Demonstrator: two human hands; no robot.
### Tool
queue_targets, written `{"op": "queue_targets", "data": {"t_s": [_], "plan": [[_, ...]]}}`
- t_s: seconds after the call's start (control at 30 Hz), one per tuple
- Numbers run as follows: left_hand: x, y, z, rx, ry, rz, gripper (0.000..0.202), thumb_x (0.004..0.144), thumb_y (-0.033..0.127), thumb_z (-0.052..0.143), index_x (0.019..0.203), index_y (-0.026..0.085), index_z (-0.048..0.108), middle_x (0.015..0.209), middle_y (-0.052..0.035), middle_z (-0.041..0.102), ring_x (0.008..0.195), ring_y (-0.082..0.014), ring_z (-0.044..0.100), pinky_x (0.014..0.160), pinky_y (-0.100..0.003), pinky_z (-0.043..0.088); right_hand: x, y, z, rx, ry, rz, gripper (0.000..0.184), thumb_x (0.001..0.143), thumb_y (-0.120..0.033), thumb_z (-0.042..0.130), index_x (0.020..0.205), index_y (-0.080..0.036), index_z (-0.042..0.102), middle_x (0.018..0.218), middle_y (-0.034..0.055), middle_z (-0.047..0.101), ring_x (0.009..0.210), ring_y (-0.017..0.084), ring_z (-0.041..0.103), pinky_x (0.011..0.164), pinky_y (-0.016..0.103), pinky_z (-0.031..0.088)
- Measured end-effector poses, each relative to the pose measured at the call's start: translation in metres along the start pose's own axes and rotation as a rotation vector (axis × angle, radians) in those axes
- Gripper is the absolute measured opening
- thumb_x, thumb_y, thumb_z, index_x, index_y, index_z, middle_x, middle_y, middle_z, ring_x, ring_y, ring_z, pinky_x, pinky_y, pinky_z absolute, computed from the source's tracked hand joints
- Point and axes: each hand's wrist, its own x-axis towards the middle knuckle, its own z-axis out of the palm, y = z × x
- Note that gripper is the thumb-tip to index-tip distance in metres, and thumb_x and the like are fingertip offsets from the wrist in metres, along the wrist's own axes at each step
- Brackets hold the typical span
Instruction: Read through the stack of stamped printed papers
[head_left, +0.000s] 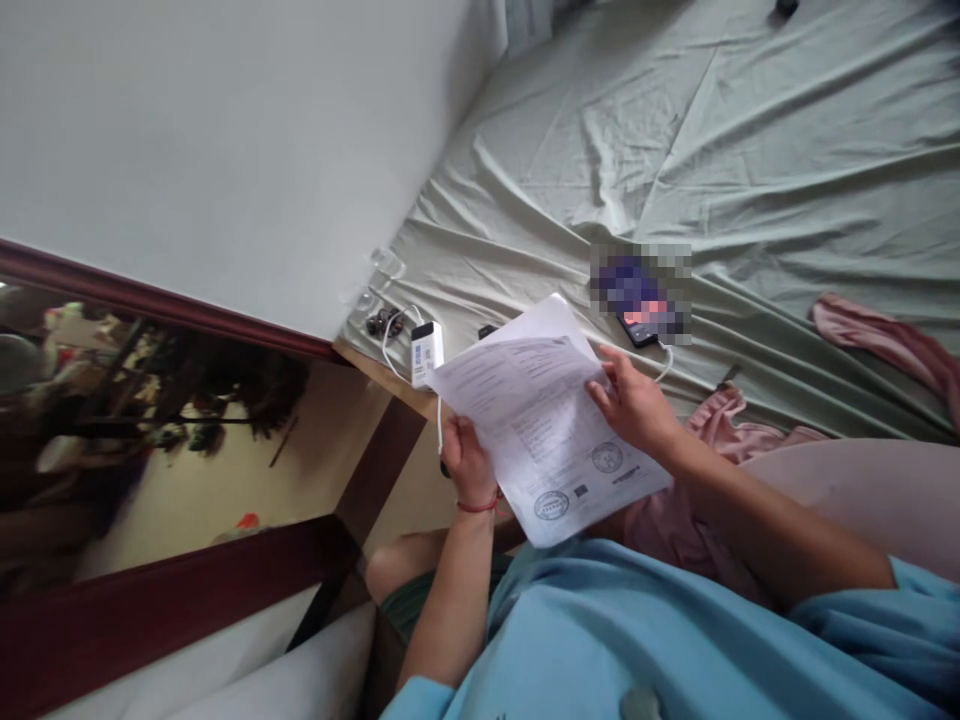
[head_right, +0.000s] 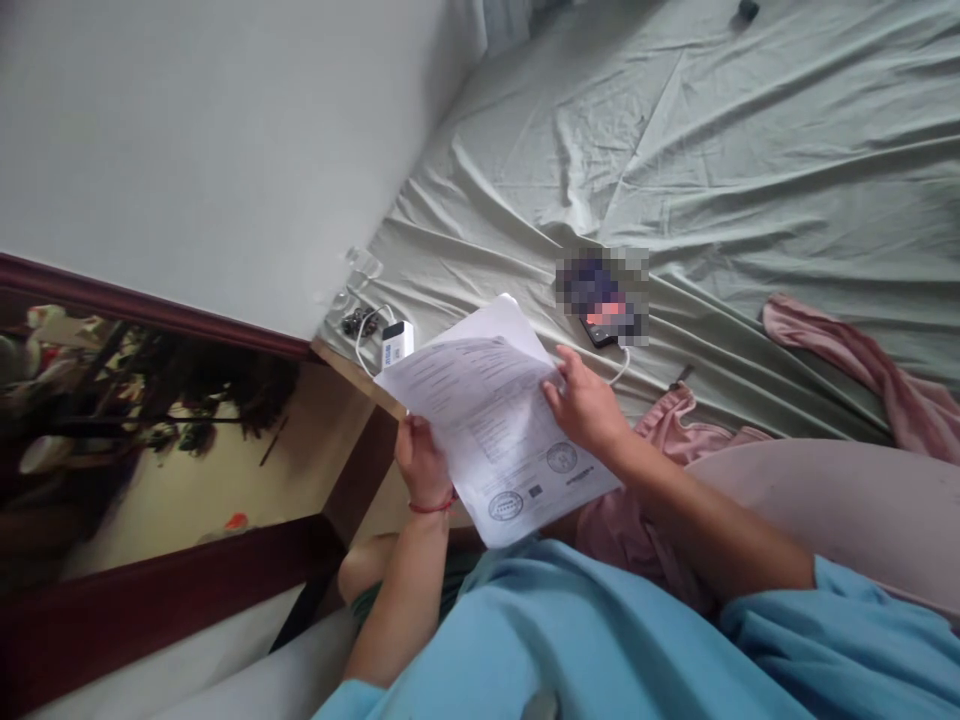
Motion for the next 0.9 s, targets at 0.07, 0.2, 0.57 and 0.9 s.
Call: {"op": "queue_targets", "data": {"t_s": [0.07,0.2,0.57,0.9], "plan": [[-0.003,0.004,0.000,-0.045,-0.019,-0.043,0.044,0.094,0.059,0.055,0.097,0.015,0.061,0.089,-0.0055,0.062,0.081,-0.0162,0.056,0.073,-0.028,0.045,0.002,-0.002,-0.006,0.120,-0.041,0.045,0.044,0.092,-0.040,0.052,0.128,-0.016,0.057,0.101,0.0122,0.072,0.086,0.027,0.066,0.080,0.042,0.052],[-0.011,0.004,0.000,-0.098,-0.032,-0.125,0.047,0.090,0.063,0.059,0.090,0.016,0.057,0.079,-0.0022,0.054,0.073,-0.0143,0.049,0.068,-0.026,0.043,0.003,-0.006,-0.014,0.484,-0.167,0.159,0.039,0.091,-0.056,0.051,0.093,-0.018,0.062,0.082,0.0058,0.067,0.068,0.019,0.060,0.062,0.032,0.048],[-0.007,-0.012,0.008,-0.199,-0.129,-0.218,0.037,0.092,0.055,0.061,0.096,0.018,0.060,0.092,-0.0044,0.061,0.086,-0.0159,0.057,0.081,-0.027,0.049,0.008,0.004,-0.010,0.411,-0.176,0.199,0.035,0.088,-0.051,0.050,0.081,-0.018,0.060,0.073,0.0041,0.063,0.063,0.017,0.053,0.056,0.030,0.041],[0.030,0.003,0.022,-0.441,-0.161,-0.282,0.045,0.087,0.055,0.069,0.108,0.016,0.062,0.116,-0.0099,0.067,0.111,-0.0211,0.064,0.101,-0.035,0.049,0.010,0.007,-0.012,0.289,-0.185,0.102,0.033,0.092,-0.046,0.046,0.083,-0.018,0.061,0.073,0.0037,0.061,0.065,0.017,0.053,0.058,0.029,0.041]]}}
